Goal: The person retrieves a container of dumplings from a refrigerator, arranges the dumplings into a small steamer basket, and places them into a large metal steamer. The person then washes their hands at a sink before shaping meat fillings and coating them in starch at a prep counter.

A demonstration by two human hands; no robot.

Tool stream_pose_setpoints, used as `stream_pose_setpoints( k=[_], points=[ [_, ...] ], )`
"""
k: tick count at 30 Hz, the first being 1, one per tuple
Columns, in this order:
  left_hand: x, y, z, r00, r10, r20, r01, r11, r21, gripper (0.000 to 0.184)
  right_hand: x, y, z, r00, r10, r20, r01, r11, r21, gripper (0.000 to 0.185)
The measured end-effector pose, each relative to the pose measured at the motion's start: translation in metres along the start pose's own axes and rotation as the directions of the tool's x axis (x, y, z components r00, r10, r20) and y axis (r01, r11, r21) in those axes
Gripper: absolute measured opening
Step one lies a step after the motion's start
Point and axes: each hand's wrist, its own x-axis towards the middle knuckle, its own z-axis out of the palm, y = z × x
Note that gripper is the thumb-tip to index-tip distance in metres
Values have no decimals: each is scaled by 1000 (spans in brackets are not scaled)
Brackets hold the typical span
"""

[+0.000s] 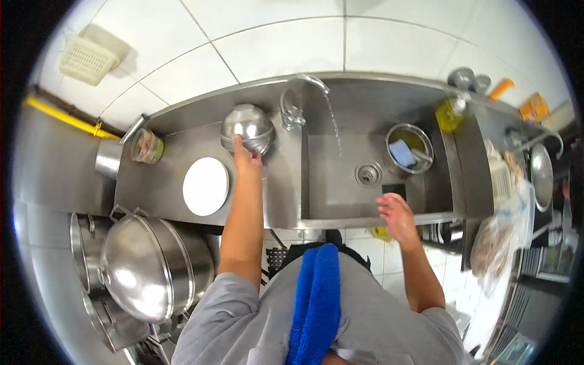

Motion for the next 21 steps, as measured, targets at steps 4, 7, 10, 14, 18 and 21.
stream_pose_setpoints(
  k=[4, 7, 10, 14, 18, 21],
  points=[
    [9, -11, -17, 997, 49, 68, -48, 999, -13, 53, -80, 19, -46, 949, -147, -278, 149, 989, -12, 20],
    [25, -12, -21, 986, 82, 143, -62, 988, -140, 47, -129, 46, -57, 882, -112, -459, 154, 987, 53, 19],
    [45, -3, -26, 994, -30, 106, 48, 983, -176, 38, -167, 85, -79, 836, -72, -543, 46, 997, -62, 20],
    [54, 17, -30, 966, -189, 174, 198, 979, -37, 35, -224, 134, -101, 749, -16, -662, -50, 995, -81, 20],
    [146, 18, -52, 820, -409, 402, 375, 913, 163, 65, -265, 189, -117, 667, 40, -744, -167, 981, -97, 19],
    [179, 13, -49, 866, -431, 253, 330, 873, 359, 64, -279, 227, -130, 674, 44, -737, -330, 911, -247, 23]
  ],
)
